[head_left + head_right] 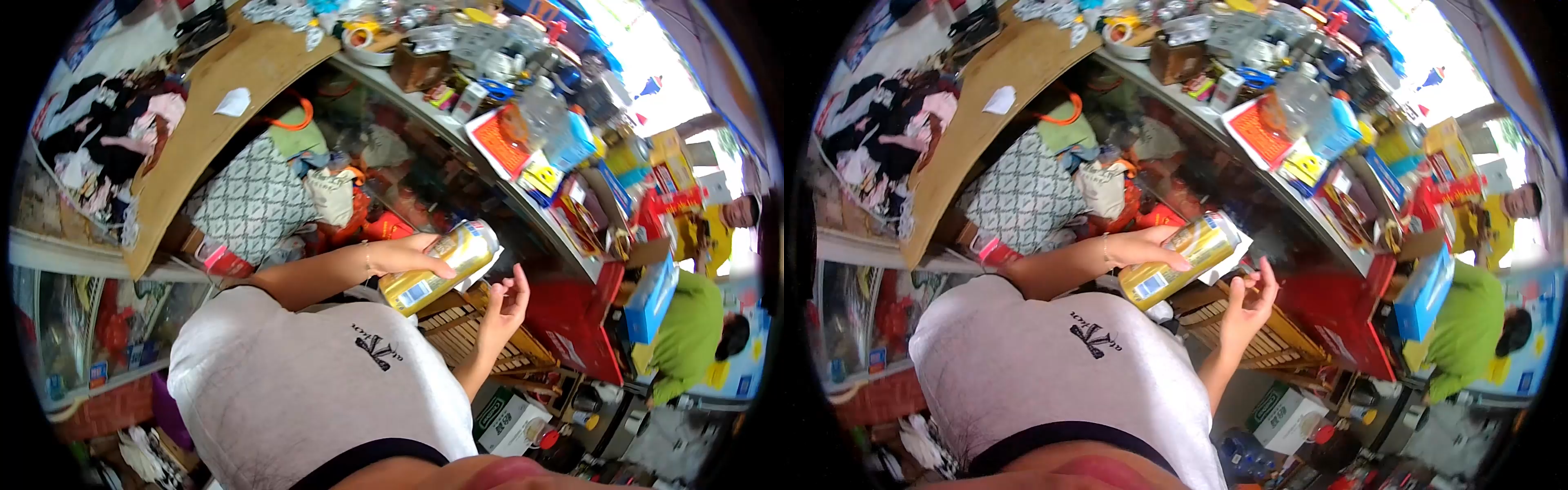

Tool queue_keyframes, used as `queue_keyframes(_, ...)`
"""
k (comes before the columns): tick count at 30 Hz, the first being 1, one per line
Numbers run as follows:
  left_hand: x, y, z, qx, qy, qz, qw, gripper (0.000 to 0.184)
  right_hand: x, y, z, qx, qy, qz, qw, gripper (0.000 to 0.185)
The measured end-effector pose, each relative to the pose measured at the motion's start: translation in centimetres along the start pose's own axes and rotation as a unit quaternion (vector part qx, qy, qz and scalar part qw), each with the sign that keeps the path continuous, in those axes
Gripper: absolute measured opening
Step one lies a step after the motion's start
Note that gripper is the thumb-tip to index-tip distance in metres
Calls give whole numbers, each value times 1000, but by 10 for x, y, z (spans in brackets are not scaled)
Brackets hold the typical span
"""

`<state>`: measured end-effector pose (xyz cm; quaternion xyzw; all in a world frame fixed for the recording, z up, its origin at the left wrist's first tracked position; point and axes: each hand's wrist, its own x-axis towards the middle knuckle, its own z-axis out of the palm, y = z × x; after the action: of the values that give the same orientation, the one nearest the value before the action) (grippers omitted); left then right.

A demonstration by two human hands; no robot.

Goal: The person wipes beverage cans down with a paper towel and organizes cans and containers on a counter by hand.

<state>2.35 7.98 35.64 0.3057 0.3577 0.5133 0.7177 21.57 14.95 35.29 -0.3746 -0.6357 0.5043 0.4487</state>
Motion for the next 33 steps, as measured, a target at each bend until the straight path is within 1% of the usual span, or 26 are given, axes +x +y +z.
queue_keyframes(1,0,5,-7,54,15,7,998,52,8,-3,11,34,-17,-3,999,47)
queue_keyframes(3,3,10,-24,40,25,22,999,54,26,-5,30,46,-65,4,997,50)
queue_keyframes(5,9,10,-41,154,56,100,981,56,37,-11,49,51,-108,21,993,55)
queue_keyframes(6,8,19,-44,202,72,110,971,57,40,-11,53,46,-116,26,992,55)
queue_keyframes(7,11,22,-50,194,77,110,972,57,43,-11,57,49,-137,38,989,56)
queue_keyframes(9,19,22,-56,338,91,142,926,56,44,-8,59,51,-159,58,984,57)
queue_keyframes(10,21,24,-56,366,95,171,910,55,44,-4,58,51,-156,59,985,58)
queue_keyframes(11,24,22,-55,363,94,166,912,55,44,0,55,51,-150,60,985,58)
queue_keyframes(12,26,22,-52,325,78,143,931,55,43,4,49,20,-142,79,987,57)
queue_keyframes(13,27,22,-48,287,60,119,949,55,40,5,46,17,-137,86,987,57)
queue_keyframes(14,25,25,-43,209,35,63,975,55,37,5,44,38,-131,103,985,57)
queue_keyframes(16,29,12,-40,204,24,57,977,55,30,8,40,71,-116,117,984,58)
queue_keyframes(18,29,5,-36,203,15,54,978,54,24,15,34,66,-116,118,984,58)
queue_keyframes(20,26,3,-31,262,38,53,963,53,19,15,30,62,-115,116,985,58)
queue_keyframes(21,26,0,-30,263,35,51,963,53,16,12,30,62,-113,123,984,58)
queue_keyframes(23,25,-6,-30,315,35,87,945,54,11,11,29,64,-110,129,983,58)
queue_keyframes(24,23,-6,-29,316,33,86,944,54,8,12,27,70,-109,130,983,58)
queue_keyframes(26,21,-2,-25,383,36,40,922,58,4,13,25,76,-105,130,983,58)
queue_keyframes(27,22,-6,-26,388,30,43,920,58,3,13,24,74,-107,129,983,58)
queue_keyframes(29,23,-15,-28,393,27,122,911,59,4,8,26,67,-113,116,984,60)
queue_keyframes(30,23,-12,-27,423,19,134,896,65,6,9,25,76,-125,116,982,60)
queue_keyframes(31,23,-15,-28,428,32,146,892,73,8,10,25,85,-133,116,981,61)
queue_keyframes(33,24,-11,-28,421,44,156,893,81,16,16,28,92,-136,96,982,63)
